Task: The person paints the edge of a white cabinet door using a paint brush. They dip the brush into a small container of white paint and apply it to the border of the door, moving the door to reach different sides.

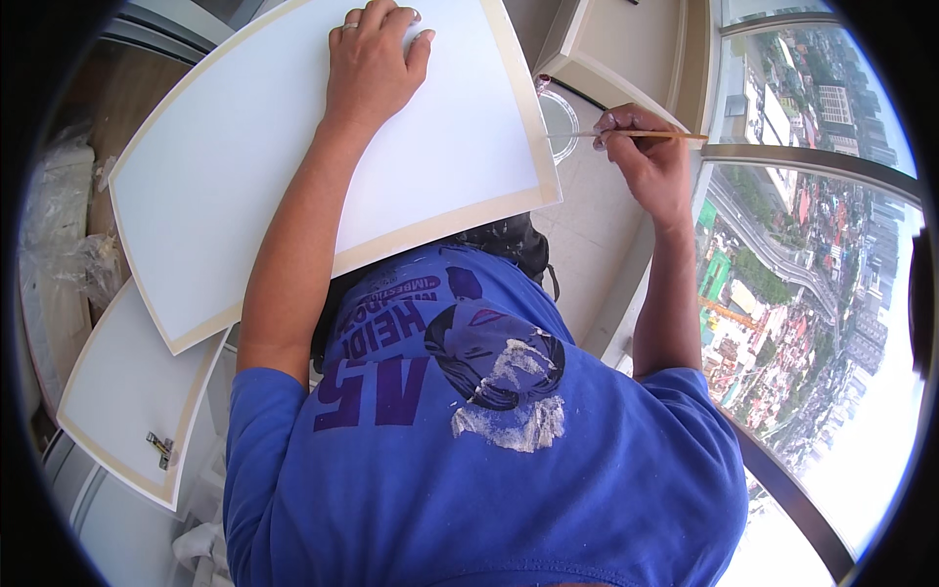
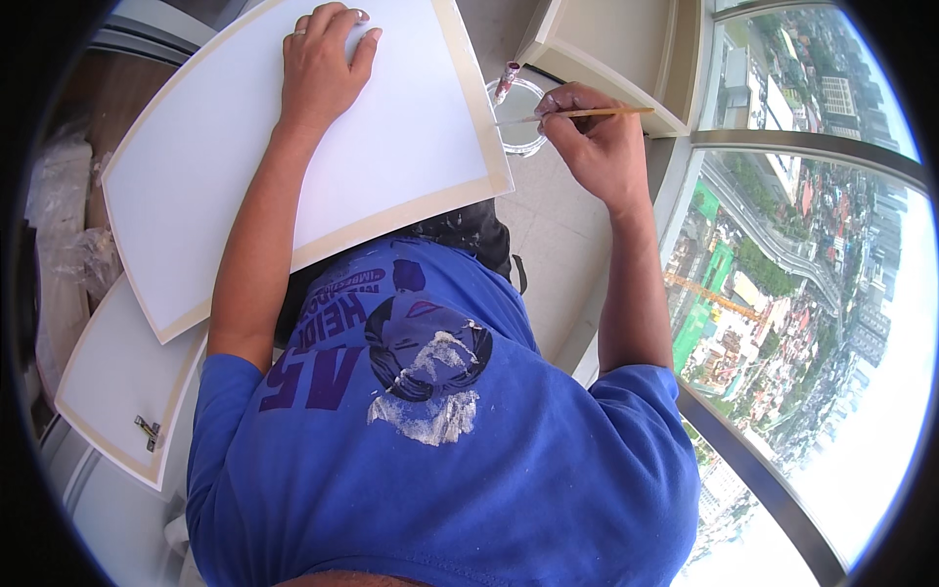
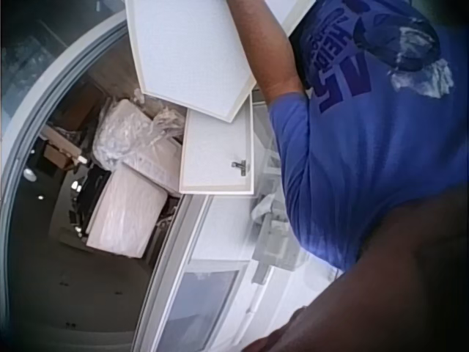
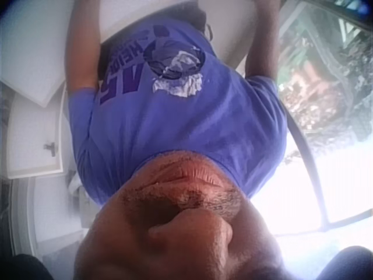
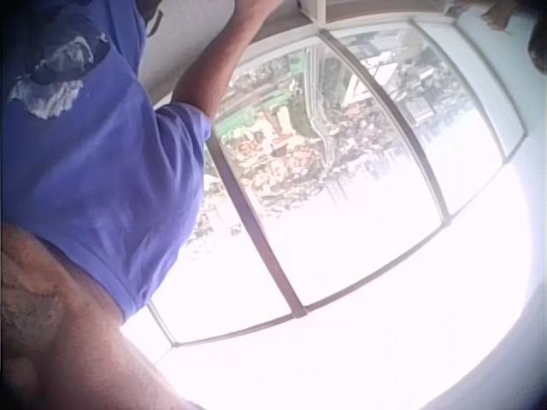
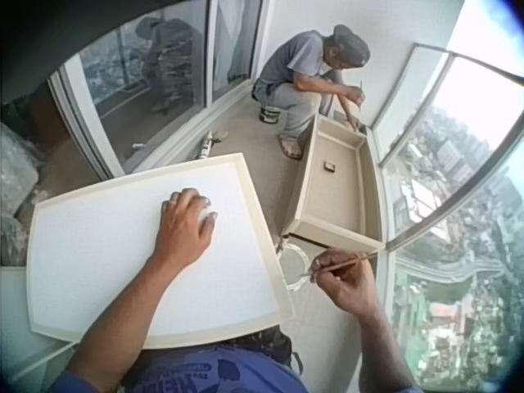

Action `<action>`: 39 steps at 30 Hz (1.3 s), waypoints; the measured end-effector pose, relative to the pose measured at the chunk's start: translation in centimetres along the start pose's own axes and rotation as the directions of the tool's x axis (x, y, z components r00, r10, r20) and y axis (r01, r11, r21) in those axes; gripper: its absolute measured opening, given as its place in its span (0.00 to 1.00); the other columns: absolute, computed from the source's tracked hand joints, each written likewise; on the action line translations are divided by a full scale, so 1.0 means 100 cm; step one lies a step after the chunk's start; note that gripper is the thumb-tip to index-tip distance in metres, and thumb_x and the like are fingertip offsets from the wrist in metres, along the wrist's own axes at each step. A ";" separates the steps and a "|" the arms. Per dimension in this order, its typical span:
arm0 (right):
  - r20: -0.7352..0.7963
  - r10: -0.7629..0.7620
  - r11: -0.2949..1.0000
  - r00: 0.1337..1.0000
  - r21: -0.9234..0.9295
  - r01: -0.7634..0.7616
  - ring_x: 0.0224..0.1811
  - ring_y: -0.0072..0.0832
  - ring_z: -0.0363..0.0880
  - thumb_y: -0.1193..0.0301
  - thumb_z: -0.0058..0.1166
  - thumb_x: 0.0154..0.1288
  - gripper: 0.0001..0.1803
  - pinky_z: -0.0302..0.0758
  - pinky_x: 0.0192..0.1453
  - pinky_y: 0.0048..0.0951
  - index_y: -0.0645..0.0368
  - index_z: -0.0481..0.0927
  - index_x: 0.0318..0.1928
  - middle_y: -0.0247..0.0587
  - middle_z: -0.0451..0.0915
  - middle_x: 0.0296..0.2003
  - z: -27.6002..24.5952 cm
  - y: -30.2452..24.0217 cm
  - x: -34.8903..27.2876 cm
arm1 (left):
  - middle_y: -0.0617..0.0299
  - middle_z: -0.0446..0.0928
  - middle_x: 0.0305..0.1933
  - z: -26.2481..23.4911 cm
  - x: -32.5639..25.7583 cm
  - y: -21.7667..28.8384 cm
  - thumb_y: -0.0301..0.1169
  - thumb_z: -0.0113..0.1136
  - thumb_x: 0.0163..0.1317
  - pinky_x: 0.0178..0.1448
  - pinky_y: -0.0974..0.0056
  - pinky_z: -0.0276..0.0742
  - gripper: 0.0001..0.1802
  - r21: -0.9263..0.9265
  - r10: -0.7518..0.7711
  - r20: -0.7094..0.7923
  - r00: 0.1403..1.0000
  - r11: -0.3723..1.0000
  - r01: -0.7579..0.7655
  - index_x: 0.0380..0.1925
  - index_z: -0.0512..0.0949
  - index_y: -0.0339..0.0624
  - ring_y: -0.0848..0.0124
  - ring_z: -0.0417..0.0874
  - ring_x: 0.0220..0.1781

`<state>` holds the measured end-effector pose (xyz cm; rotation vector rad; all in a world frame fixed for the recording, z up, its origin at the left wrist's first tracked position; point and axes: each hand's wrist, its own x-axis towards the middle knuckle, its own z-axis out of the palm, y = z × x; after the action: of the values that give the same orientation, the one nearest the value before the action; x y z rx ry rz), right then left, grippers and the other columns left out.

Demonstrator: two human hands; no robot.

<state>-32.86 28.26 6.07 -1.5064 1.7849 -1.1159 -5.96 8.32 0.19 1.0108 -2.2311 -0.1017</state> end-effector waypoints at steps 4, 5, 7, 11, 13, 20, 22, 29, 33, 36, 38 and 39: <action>-0.063 -0.013 0.998 0.998 0.063 0.017 0.36 0.25 0.89 0.77 0.61 0.62 0.09 0.84 0.45 0.28 0.67 0.87 0.41 0.41 0.90 0.34 0.006 0.000 0.006 | 0.49 0.78 0.53 0.000 0.000 0.000 0.32 0.68 0.65 0.62 0.47 0.72 0.15 -0.003 0.000 0.008 1.000 1.000 0.000 0.47 0.82 0.36 0.51 0.78 0.58; -0.082 -0.009 0.997 0.997 0.080 0.015 0.36 0.24 0.89 0.77 0.61 0.61 0.09 0.84 0.45 0.28 0.67 0.87 0.41 0.41 0.90 0.34 0.008 0.001 0.007 | 0.49 0.78 0.54 0.000 0.000 0.001 0.32 0.68 0.65 0.62 0.47 0.72 0.15 -0.006 0.000 0.008 1.000 1.000 0.000 0.47 0.82 0.36 0.51 0.78 0.58; -0.091 -0.014 0.997 0.996 0.075 0.021 0.36 0.24 0.88 0.77 0.61 0.61 0.09 0.84 0.45 0.28 0.67 0.88 0.41 0.41 0.90 0.34 0.011 0.002 0.009 | 0.49 0.78 0.54 0.000 0.000 0.001 0.32 0.68 0.65 0.62 0.47 0.72 0.15 -0.012 -0.002 0.009 1.000 1.000 0.002 0.48 0.82 0.36 0.51 0.78 0.58; -0.015 0.013 0.996 1.000 -0.092 -0.014 0.35 0.24 0.87 0.76 0.62 0.60 0.10 0.84 0.45 0.28 0.66 0.88 0.41 0.41 0.90 0.35 0.005 -0.002 0.010 | 0.50 0.78 0.54 -0.001 -0.001 0.000 0.33 0.68 0.66 0.63 0.48 0.72 0.15 0.001 -0.020 0.028 0.999 1.000 0.020 0.49 0.82 0.36 0.52 0.77 0.59; -0.002 0.001 0.997 1.000 -0.078 -0.002 0.34 0.24 0.87 0.75 0.63 0.60 0.10 0.84 0.45 0.28 0.66 0.88 0.41 0.40 0.90 0.34 0.004 -0.002 0.008 | 0.50 0.78 0.55 0.000 -0.001 0.000 0.33 0.67 0.67 0.63 0.48 0.72 0.15 0.011 -0.028 0.038 0.999 1.000 0.028 0.49 0.82 0.36 0.53 0.77 0.59; -0.073 0.022 1.000 0.997 0.010 -0.021 0.35 0.24 0.87 0.75 0.63 0.60 0.09 0.83 0.44 0.27 0.66 0.88 0.41 0.40 0.89 0.33 0.010 -0.006 0.013 | 0.50 0.77 0.54 0.000 -0.001 0.001 0.33 0.67 0.67 0.64 0.47 0.72 0.16 0.015 -0.035 0.057 0.998 0.999 0.034 0.50 0.82 0.35 0.53 0.77 0.59; -0.059 -0.004 1.000 0.998 -0.021 0.002 0.35 0.24 0.87 0.76 0.63 0.60 0.09 0.83 0.44 0.27 0.66 0.88 0.41 0.40 0.89 0.33 0.010 -0.006 0.014 | 0.49 0.77 0.54 -0.002 0.001 0.002 0.33 0.67 0.67 0.64 0.47 0.72 0.16 0.002 -0.036 0.062 0.997 0.999 0.036 0.49 0.82 0.34 0.53 0.77 0.59; 0.000 -0.010 0.997 1.000 -0.077 0.010 0.33 0.22 0.85 0.75 0.64 0.59 0.10 0.82 0.42 0.26 0.66 0.88 0.41 0.38 0.88 0.31 0.004 -0.008 0.015 | 0.49 0.77 0.54 -0.001 0.000 0.000 0.32 0.68 0.66 0.63 0.47 0.72 0.15 0.004 -0.014 0.031 0.999 1.000 0.014 0.49 0.82 0.35 0.52 0.77 0.59; -0.061 0.014 0.996 0.998 -0.086 -0.019 0.32 0.22 0.84 0.74 0.64 0.59 0.11 0.81 0.40 0.27 0.66 0.88 0.41 0.38 0.88 0.30 0.009 -0.009 0.022 | 0.49 0.77 0.54 -0.002 0.000 0.001 0.32 0.68 0.66 0.63 0.47 0.72 0.15 0.000 -0.003 0.016 1.000 1.000 0.003 0.48 0.82 0.35 0.52 0.77 0.58; -0.055 0.019 0.997 0.998 -0.080 -0.023 0.31 0.22 0.84 0.73 0.64 0.59 0.11 0.80 0.39 0.27 0.66 0.88 0.41 0.39 0.88 0.30 0.011 -0.006 0.025 | 0.49 0.77 0.53 -0.002 0.001 0.001 0.32 0.68 0.65 0.62 0.47 0.72 0.15 -0.010 -0.002 0.019 1.000 1.000 0.003 0.48 0.82 0.35 0.51 0.77 0.58; -0.028 0.004 0.991 1.000 -0.136 -0.008 0.31 0.22 0.83 0.72 0.65 0.59 0.12 0.80 0.39 0.27 0.66 0.88 0.41 0.39 0.88 0.30 0.010 -0.006 0.026 | 0.50 0.77 0.53 -0.001 0.001 0.000 0.32 0.68 0.65 0.62 0.47 0.72 0.14 -0.011 -0.003 0.015 1.000 1.000 0.003 0.47 0.82 0.35 0.51 0.77 0.58; -0.026 -0.005 0.993 1.000 -0.121 0.002 0.30 0.22 0.82 0.72 0.65 0.59 0.12 0.80 0.38 0.27 0.66 0.89 0.41 0.38 0.88 0.30 0.010 -0.006 0.026 | 0.50 0.77 0.53 -0.001 0.001 0.000 0.32 0.68 0.65 0.62 0.47 0.72 0.14 -0.010 -0.002 0.012 1.000 1.000 0.002 0.47 0.82 0.35 0.51 0.77 0.57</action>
<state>-32.33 25.51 6.33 -1.5721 1.8986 -1.0504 -5.93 8.29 0.29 1.0096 -2.2387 -0.1206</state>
